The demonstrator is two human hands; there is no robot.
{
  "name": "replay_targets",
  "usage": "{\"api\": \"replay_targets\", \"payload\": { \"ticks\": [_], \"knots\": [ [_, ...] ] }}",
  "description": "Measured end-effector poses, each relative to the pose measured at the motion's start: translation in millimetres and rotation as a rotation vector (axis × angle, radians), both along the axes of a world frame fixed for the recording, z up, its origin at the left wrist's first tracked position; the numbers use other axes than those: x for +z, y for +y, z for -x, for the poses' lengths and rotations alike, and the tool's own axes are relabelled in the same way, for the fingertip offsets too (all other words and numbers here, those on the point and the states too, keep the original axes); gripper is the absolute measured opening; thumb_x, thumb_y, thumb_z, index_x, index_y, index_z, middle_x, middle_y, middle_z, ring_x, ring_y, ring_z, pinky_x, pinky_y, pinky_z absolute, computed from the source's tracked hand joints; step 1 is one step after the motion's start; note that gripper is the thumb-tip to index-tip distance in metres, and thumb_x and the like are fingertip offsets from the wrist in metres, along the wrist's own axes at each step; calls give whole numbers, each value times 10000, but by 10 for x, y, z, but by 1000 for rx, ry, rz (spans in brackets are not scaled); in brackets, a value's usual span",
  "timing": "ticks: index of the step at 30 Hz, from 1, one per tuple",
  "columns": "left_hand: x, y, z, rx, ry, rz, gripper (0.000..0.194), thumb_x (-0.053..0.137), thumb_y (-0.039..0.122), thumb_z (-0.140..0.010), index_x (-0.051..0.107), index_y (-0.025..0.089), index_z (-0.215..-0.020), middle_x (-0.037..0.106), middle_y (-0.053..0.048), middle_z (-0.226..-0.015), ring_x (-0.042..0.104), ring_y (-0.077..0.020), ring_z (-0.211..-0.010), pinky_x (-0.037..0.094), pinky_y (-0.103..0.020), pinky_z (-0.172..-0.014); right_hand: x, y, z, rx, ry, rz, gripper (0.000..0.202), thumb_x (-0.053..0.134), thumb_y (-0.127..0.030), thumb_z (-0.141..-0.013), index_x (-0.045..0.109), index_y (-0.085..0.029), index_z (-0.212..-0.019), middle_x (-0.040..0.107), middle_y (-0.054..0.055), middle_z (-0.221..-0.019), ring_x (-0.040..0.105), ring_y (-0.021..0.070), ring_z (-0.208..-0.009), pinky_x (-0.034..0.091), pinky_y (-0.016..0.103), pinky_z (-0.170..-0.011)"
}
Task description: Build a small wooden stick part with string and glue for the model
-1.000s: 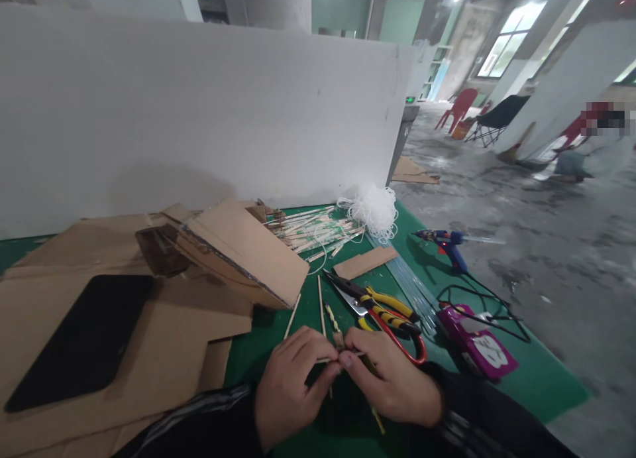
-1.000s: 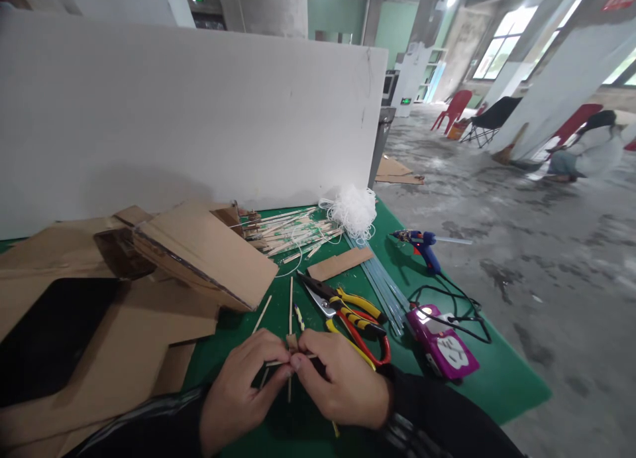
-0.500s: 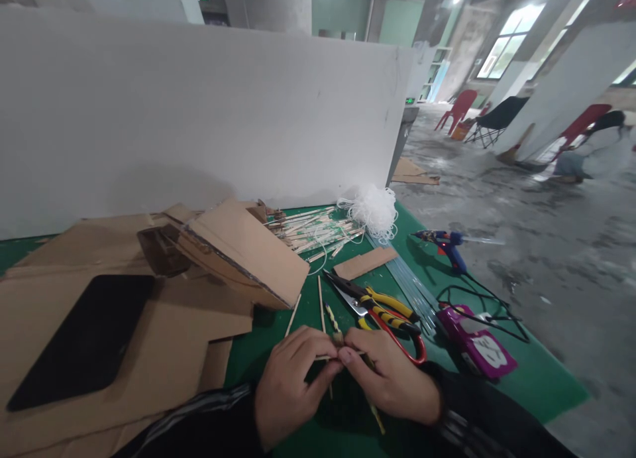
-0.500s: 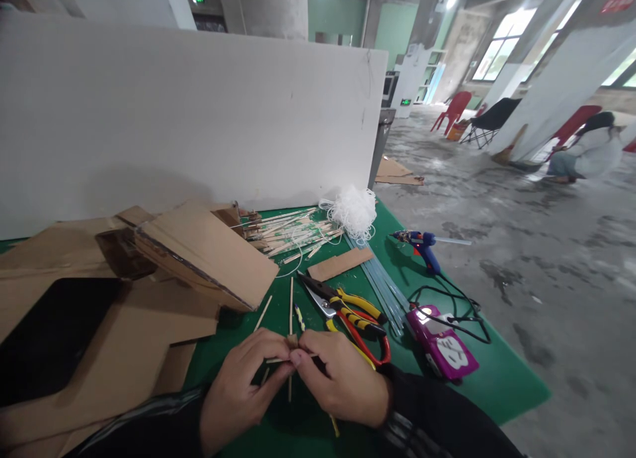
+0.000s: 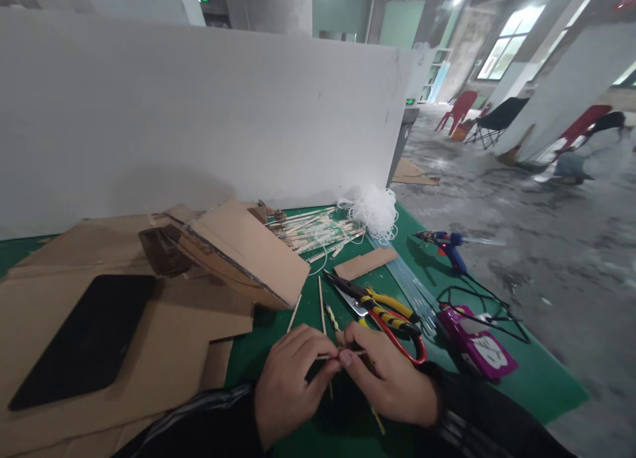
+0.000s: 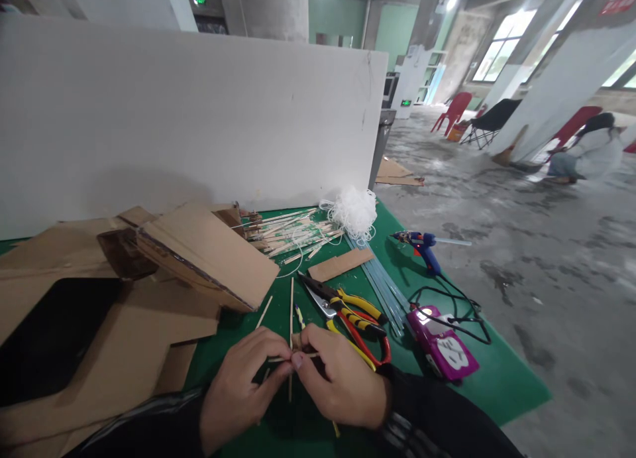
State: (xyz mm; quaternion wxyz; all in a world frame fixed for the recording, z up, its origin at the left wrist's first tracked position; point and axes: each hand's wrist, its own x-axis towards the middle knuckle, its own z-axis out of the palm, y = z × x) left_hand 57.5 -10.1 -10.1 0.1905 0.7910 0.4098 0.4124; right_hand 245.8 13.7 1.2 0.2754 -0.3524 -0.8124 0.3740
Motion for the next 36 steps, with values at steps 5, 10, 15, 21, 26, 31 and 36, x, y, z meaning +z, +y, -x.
{"api": "replay_targets", "payload": {
  "ticks": [5,10,15,21,26,31,36],
  "knots": [
    [-17,-8,2,-5,0,10,64,562,228,-911,561,194,-857,640,-34,-787,566,-181,-757,435,-291,-673,37,12,-3,19,-7,-21,130,440,-229,-955,446,-198,-828,490,-20,-727,432,122,-633,320,246,-579],
    [-43,-17,-10,7,-17,3,32,580,202,-899,562,193,-874,643,-40,-802,577,-183,-776,440,-295,-685,44,18,6,10,-29,-23,143,445,-226,-949,435,-198,-809,494,-18,-725,435,123,-635,309,248,-574],
    [-55,-28,-12,-15,-36,-9,49,593,156,-884,564,195,-887,655,-37,-829,582,-179,-794,443,-299,-715,43,13,5,7,-29,-30,150,447,-221,-950,433,-198,-802,491,-22,-712,431,119,-626,301,244,-572],
    [-26,-8,-9,-33,-63,-25,49,593,153,-887,570,197,-882,667,-29,-828,582,-175,-789,438,-292,-711,36,12,-3,1,-50,-30,184,454,-236,-955,422,-198,-779,471,-34,-687,405,109,-601,275,239,-555],
    [-12,-9,-6,-36,-43,-1,33,580,180,-900,575,198,-873,664,-30,-824,575,-179,-787,433,-292,-706,21,22,-6,15,-27,-24,186,456,-251,-959,427,-198,-782,459,-37,-677,400,109,-596,276,237,-555],
    [-42,-20,2,-26,-21,-6,57,560,202,-912,569,192,-857,642,-37,-801,554,-185,-774,419,-299,-696,36,17,-14,40,0,-5,149,444,-252,-960,434,-199,-821,481,-28,-718,424,116,-628,304,241,-581],
    [-51,0,20,-33,-10,7,64,559,212,-914,561,193,-853,639,-30,-800,546,-183,-777,408,-298,-693,36,9,-14,43,-1,13,135,436,-268,-961,440,-199,-846,489,-15,-758,439,127,-662,327,248,-601]
  ]
}}
